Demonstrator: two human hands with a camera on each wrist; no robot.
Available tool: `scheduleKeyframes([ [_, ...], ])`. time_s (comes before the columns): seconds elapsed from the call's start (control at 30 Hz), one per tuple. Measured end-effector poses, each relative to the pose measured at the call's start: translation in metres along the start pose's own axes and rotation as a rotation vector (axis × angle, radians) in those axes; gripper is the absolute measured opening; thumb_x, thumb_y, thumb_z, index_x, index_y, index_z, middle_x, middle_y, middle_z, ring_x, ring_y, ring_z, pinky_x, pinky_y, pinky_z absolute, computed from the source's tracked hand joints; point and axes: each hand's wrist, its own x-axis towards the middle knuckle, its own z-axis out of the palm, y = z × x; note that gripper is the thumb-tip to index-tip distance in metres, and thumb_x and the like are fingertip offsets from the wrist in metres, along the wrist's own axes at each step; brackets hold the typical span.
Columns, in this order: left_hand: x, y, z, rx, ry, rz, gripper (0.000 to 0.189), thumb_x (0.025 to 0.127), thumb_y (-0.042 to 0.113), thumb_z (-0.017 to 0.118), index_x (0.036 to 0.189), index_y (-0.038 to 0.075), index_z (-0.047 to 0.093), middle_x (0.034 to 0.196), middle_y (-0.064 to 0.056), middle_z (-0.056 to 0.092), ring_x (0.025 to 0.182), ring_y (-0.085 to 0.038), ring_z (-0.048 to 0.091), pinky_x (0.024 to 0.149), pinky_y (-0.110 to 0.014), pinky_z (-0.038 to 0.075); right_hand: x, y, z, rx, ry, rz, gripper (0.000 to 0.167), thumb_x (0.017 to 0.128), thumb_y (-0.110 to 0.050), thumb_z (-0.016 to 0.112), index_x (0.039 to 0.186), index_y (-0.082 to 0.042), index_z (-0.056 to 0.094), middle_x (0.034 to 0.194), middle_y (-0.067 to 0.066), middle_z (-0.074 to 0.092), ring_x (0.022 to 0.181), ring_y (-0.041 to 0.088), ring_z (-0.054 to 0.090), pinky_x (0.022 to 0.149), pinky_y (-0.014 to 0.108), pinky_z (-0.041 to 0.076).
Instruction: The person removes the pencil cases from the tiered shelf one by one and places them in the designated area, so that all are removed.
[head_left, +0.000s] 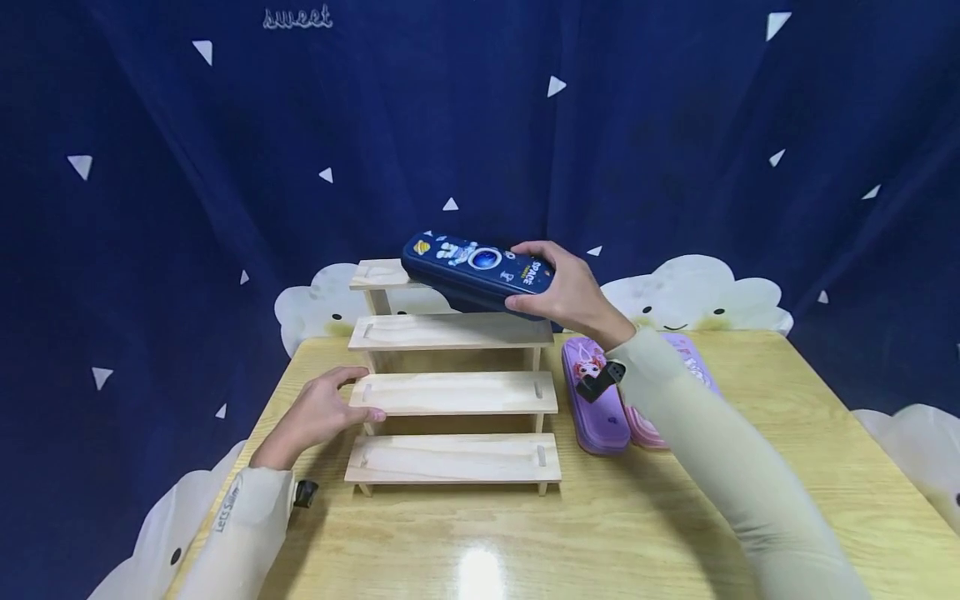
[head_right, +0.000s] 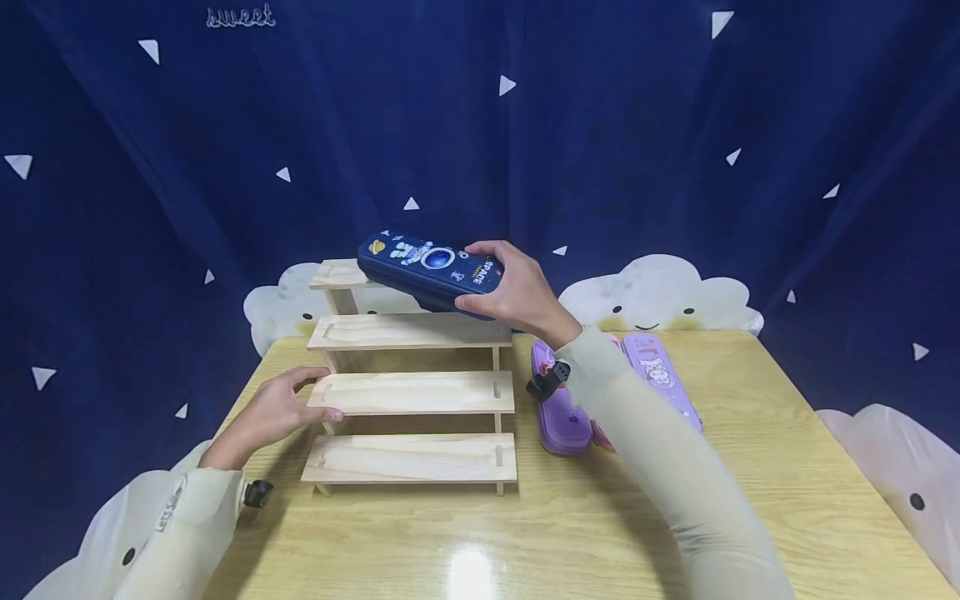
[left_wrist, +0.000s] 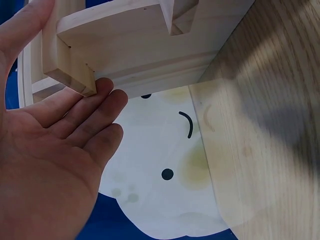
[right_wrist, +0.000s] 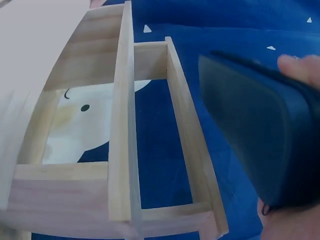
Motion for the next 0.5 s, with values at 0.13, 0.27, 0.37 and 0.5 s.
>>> scheduleKeyframes([
  [0.13, 0.000, -0.001, 0.000, -0.005, -0.006, -0.010, 0.086, 0.070, 0.049, 0.090, 0.138, 0.005, 0.059, 0.145, -0.020, 0.059, 0.139, -0.042, 0.050, 0.113, -0.058, 0.043, -0.010, 0.000, -0.002, -0.082, 0.126, -0.029, 0.076, 0.068, -0.036, 0.091, 0.135, -0.021, 0.060, 0.135, 0.003, 0.062, 0.116, 0.023, 0.058, 0.096, 0.040, 0.048],
  [0.27, 0.000, -0.002, 0.001, -0.005, -0.009, -0.010, 0.087, 0.070, 0.049, 0.090, 0.138, 0.005, 0.059, 0.145, -0.019, 0.059, 0.139, -0.041, 0.050, 0.113, -0.058, 0.043, -0.022, 0.000, -0.006, -0.143, 0.241, -0.071, 0.077, 0.066, -0.033, 0.092, 0.134, -0.016, 0.060, 0.134, 0.006, 0.062, 0.117, 0.022, 0.057, 0.095, 0.040, 0.047],
  [0.37, 0.000, -0.003, 0.001, -0.003, -0.006, -0.001, 0.087, 0.070, 0.050, 0.089, 0.139, 0.005, 0.059, 0.145, -0.019, 0.059, 0.139, -0.041, 0.051, 0.113, -0.058, 0.043, -0.029, -0.001, -0.011, -0.170, 0.317, -0.100, 0.078, 0.065, -0.029, 0.093, 0.134, -0.012, 0.060, 0.133, 0.009, 0.061, 0.116, 0.024, 0.057, 0.095, 0.041, 0.046],
  [0.5, 0.001, -0.003, -0.001, -0.007, -0.011, 0.000, 0.088, 0.071, 0.051, 0.089, 0.139, 0.005, 0.059, 0.146, -0.019, 0.058, 0.139, -0.041, 0.050, 0.113, -0.058, 0.043, -0.036, 0.000, -0.020, -0.186, 0.393, -0.100, 0.079, 0.065, -0.028, 0.093, 0.134, -0.010, 0.059, 0.133, 0.011, 0.060, 0.114, 0.025, 0.056, 0.093, 0.039, 0.043],
])
